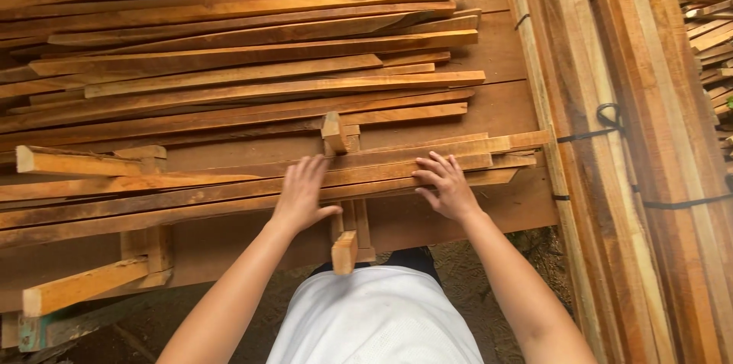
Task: The person arranges thin wooden planks on a workbench, aligning them into a neat stack. They then use a black strap to tie the stack of planks together, securing it with a knot.
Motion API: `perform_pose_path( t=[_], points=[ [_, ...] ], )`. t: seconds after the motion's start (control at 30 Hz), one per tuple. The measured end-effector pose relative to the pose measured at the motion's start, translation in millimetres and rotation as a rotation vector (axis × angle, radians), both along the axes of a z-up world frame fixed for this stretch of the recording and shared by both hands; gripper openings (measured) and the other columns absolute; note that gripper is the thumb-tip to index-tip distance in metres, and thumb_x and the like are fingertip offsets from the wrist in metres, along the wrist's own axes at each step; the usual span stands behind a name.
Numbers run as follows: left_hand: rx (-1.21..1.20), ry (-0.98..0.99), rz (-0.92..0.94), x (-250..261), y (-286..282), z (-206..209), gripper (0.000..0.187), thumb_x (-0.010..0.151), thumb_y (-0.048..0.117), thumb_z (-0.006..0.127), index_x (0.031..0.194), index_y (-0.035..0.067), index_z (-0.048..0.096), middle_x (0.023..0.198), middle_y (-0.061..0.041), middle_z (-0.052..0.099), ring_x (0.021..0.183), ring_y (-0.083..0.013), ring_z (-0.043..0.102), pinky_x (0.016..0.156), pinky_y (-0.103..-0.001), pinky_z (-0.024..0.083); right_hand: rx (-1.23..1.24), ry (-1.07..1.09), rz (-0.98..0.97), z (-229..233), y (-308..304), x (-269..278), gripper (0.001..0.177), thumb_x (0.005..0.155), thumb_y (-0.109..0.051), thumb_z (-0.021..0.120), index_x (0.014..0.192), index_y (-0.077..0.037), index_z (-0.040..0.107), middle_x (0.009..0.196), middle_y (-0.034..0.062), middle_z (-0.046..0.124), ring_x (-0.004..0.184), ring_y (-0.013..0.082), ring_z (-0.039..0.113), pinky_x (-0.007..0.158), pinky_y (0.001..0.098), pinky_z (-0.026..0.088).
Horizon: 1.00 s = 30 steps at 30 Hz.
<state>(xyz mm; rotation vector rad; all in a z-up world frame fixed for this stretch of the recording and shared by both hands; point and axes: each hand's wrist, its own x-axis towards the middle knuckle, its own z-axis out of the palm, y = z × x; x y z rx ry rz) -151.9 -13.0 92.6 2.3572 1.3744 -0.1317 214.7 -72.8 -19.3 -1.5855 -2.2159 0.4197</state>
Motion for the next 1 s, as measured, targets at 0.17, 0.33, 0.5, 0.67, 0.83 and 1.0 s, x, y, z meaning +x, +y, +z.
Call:
perform_pose_path(
  t=[0.17, 0.33, 0.5, 0.67, 0.83, 1.0],
  points=[
    [0.555, -0.177, 0.477, -99.5, -53.9, -51.8, 0.093, 0.079, 0.051, 0.081, 0.152, 0.006, 0.042, 0.155, -0.019, 0.041, 0.143, -0.0412, 0.037, 0.116, -0.056, 0.030, 0.019, -0.037, -0.039, 4.0, -4.1, -3.1, 0.040, 0.086, -0.045, 0.075, 0.125, -0.036, 0.066, 0.147, -0.0117, 0.055, 0.146, 0.0203, 0.043, 0.121, 0.0528, 0.025],
    [-0.072, -0.752, 1.732, -120.8, -60.0, -98.1, 0.102, 0.108, 0.071, 0.044, 0.163, 0.004, -0.010, 0.168, -0.031, -0.003, 0.160, -0.0381, 0.002, 0.131, -0.053, -0.001, -0.001, -0.054, -0.067, 12.8, -8.1, -11.0, 0.040, 0.088, -0.043, 0.073, 0.126, -0.035, 0.065, 0.148, -0.0108, 0.055, 0.147, 0.0198, 0.042, 0.123, 0.0528, 0.024],
    [-0.112, -0.994, 1.916, -94.1, -11.3, -74.6, 0.093, 0.111, 0.058, 0.033, 0.156, -0.006, -0.016, 0.165, -0.034, -0.005, 0.159, -0.0405, 0.002, 0.131, -0.050, 0.002, 0.003, -0.074, -0.020, 32.4, 5.3, -34.6, 0.054, 0.077, -0.022, 0.073, 0.130, -0.027, 0.062, 0.153, 0.0006, 0.051, 0.146, 0.0292, 0.043, 0.118, 0.0573, 0.028],
    [-0.151, -0.981, 1.923, -103.2, -10.3, -96.3, 0.092, 0.110, 0.053, 0.038, 0.156, -0.006, -0.016, 0.165, -0.033, -0.007, 0.159, -0.0392, 0.000, 0.132, -0.048, 0.000, 0.089, -0.035, 0.235, 63.3, 51.6, -141.9, 0.053, 0.084, -0.047, 0.072, 0.129, -0.019, 0.064, 0.142, 0.0086, 0.058, 0.141, 0.0311, 0.048, 0.118, 0.0532, 0.032],
    [-0.254, -0.858, 1.829, -133.6, -20.8, -159.3, 0.097, 0.108, 0.057, 0.034, 0.154, -0.012, -0.016, 0.164, -0.036, -0.009, 0.157, -0.0430, -0.005, 0.132, -0.049, -0.003, -0.026, -0.295, 0.388, 52.2, 62.5, -197.1, 0.106, 0.069, -0.081, 0.067, 0.154, -0.024, 0.042, 0.162, 0.0067, 0.039, 0.150, 0.0333, 0.033, 0.124, 0.0535, 0.021],
    [-0.352, -0.815, 1.704, -136.1, -26.4, -150.2, 0.101, 0.108, 0.054, 0.036, 0.151, -0.016, -0.021, 0.162, -0.040, -0.012, 0.157, -0.0457, -0.006, 0.130, -0.052, -0.002, -0.063, -0.413, 0.340, 44.3, 62.1, -201.2, 0.100, 0.073, -0.072, 0.070, 0.157, -0.028, 0.037, 0.166, 0.0018, 0.031, 0.151, 0.0305, 0.029, 0.124, 0.0536, 0.020]
  ],
)
